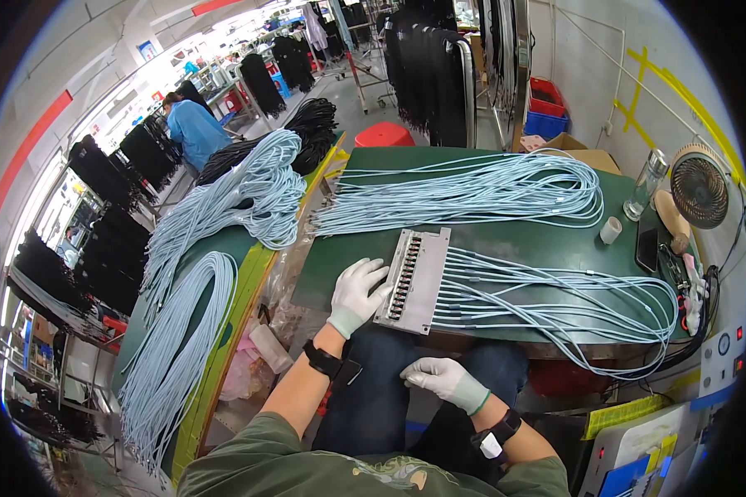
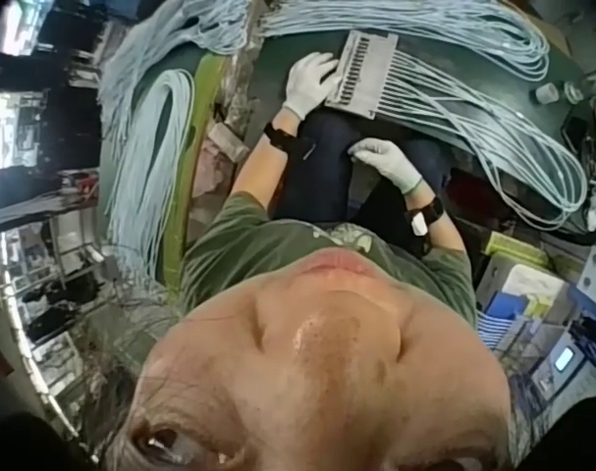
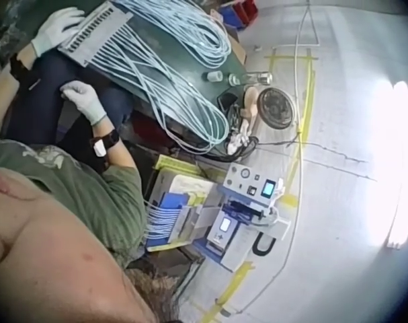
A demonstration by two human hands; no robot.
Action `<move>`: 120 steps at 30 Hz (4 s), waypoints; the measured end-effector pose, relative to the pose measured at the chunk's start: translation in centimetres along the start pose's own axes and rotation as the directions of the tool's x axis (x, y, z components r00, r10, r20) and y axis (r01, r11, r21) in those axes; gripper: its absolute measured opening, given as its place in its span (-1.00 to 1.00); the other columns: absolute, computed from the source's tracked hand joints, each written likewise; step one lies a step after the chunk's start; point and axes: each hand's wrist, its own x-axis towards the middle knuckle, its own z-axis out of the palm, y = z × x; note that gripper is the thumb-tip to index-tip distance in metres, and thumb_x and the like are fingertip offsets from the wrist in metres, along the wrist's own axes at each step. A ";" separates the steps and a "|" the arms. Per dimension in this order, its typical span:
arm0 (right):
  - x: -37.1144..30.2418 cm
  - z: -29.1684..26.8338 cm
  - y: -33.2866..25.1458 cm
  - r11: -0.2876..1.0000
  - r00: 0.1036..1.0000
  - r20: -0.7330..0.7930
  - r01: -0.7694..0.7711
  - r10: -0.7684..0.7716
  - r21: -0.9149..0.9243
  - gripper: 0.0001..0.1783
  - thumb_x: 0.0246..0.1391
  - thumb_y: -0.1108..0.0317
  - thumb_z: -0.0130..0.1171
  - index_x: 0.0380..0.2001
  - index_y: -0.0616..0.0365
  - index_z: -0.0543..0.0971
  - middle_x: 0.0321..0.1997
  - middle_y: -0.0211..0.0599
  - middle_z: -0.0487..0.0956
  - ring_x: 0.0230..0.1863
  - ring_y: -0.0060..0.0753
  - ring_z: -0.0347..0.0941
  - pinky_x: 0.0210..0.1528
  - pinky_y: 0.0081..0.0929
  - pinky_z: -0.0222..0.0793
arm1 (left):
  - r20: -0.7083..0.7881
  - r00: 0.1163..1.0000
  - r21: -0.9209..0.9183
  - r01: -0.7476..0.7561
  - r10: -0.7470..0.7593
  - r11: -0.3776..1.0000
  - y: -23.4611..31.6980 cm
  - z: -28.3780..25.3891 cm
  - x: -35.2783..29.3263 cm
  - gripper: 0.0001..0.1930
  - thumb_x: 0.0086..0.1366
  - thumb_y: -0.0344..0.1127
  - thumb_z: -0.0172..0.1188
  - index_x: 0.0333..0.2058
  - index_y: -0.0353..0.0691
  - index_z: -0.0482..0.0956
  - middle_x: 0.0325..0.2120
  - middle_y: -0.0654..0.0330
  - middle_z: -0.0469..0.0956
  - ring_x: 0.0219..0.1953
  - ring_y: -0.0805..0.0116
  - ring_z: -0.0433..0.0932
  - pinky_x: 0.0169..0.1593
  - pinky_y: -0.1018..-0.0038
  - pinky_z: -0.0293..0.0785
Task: The person places light blue cables into a metal jig, carries the jig to a machine, and places it on a blue platform. After the machine operates, the person removes the jig, takes out the cables, and wraps them with tape before setting the bundle aside.
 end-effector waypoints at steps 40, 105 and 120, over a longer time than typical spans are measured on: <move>0.2 -0.4 0.7 0.999 1.000 -0.002 0.026 -0.026 -0.036 -0.67 0.29 0.34 0.16 0.00 0.36 0.58 -0.10 -0.22 0.65 -0.07 -0.44 0.57 0.08 -0.46 0.48 | -0.038 0.997 0.012 -0.068 0.069 0.998 0.1 0.1 0.4 -0.66 0.19 -0.15 0.30 -0.13 -0.22 0.68 -0.03 0.05 0.62 0.07 -0.05 0.52 0.16 0.14 0.42; -0.6 0.4 -1.2 1.000 0.999 -0.043 -0.005 0.004 -0.016 -0.66 0.26 0.32 0.18 -0.05 0.40 0.58 -0.13 -0.27 0.64 -0.09 -0.51 0.56 0.06 -0.56 0.41 | -0.036 0.999 -0.027 0.014 -0.015 1.000 0.0 0.3 -0.4 -0.61 0.22 -0.03 0.26 -0.10 -0.15 0.69 0.05 0.17 0.57 0.18 0.08 0.43 0.27 0.17 0.31; -0.4 0.2 -1.1 0.999 0.997 -0.072 0.037 -0.038 -0.022 -0.64 0.25 0.22 0.22 -0.08 0.34 0.62 -0.21 -0.28 0.67 -0.16 -0.53 0.56 -0.02 -0.55 0.42 | -0.046 0.999 -0.043 -0.003 0.001 0.999 0.4 0.1 0.1 -0.61 0.21 -0.03 0.26 -0.09 -0.16 0.68 0.05 0.13 0.58 0.17 0.04 0.44 0.25 0.17 0.33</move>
